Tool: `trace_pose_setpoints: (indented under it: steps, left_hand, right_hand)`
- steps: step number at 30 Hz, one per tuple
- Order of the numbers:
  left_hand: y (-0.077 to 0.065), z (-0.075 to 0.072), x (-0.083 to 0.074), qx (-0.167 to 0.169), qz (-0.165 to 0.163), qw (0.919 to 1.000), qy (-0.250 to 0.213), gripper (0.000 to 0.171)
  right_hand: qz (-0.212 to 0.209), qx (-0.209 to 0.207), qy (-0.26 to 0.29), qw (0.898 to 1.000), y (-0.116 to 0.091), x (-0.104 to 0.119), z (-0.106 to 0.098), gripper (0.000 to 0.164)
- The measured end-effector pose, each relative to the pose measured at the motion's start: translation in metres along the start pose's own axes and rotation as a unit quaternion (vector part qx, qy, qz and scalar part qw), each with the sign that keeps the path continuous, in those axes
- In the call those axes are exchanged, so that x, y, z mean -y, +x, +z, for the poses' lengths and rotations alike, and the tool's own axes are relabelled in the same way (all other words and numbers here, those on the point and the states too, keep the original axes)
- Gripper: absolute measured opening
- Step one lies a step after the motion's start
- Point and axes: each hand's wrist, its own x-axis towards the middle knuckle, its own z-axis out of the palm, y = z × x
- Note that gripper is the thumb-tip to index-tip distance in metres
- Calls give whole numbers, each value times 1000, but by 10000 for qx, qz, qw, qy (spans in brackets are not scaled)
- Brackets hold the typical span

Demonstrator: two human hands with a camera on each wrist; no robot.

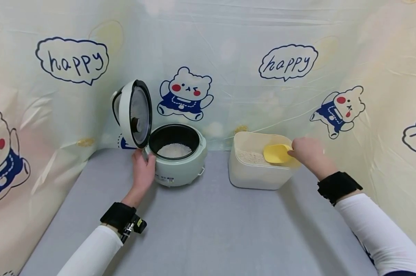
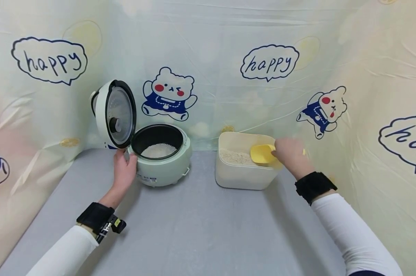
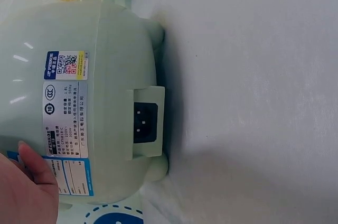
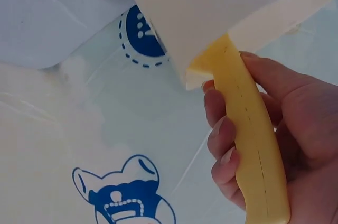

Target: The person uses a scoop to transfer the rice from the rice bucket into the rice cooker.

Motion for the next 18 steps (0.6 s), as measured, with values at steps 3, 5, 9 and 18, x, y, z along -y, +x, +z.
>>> trace_pose_setpoints:
  steps: [3,5,9,18]
  left_hand:
    - [0,-1,1,-35,-11,10000,33,53]
    - [-1,-1,2,-37,-41,10000,77,53]
    - [-3,0,4,-23,-117,9999,120,53]
    - [0,1,2,-75,-37,9999,115,51]
  right_hand:
    - [83,-40,-107,9999,-1,7,5,31]
    - [157,30,-56,9999,1,9,8,31]
    - [209,227,215,9993,4,9,11,31]
    - [278,697,1123,9908,10,8,18,34]
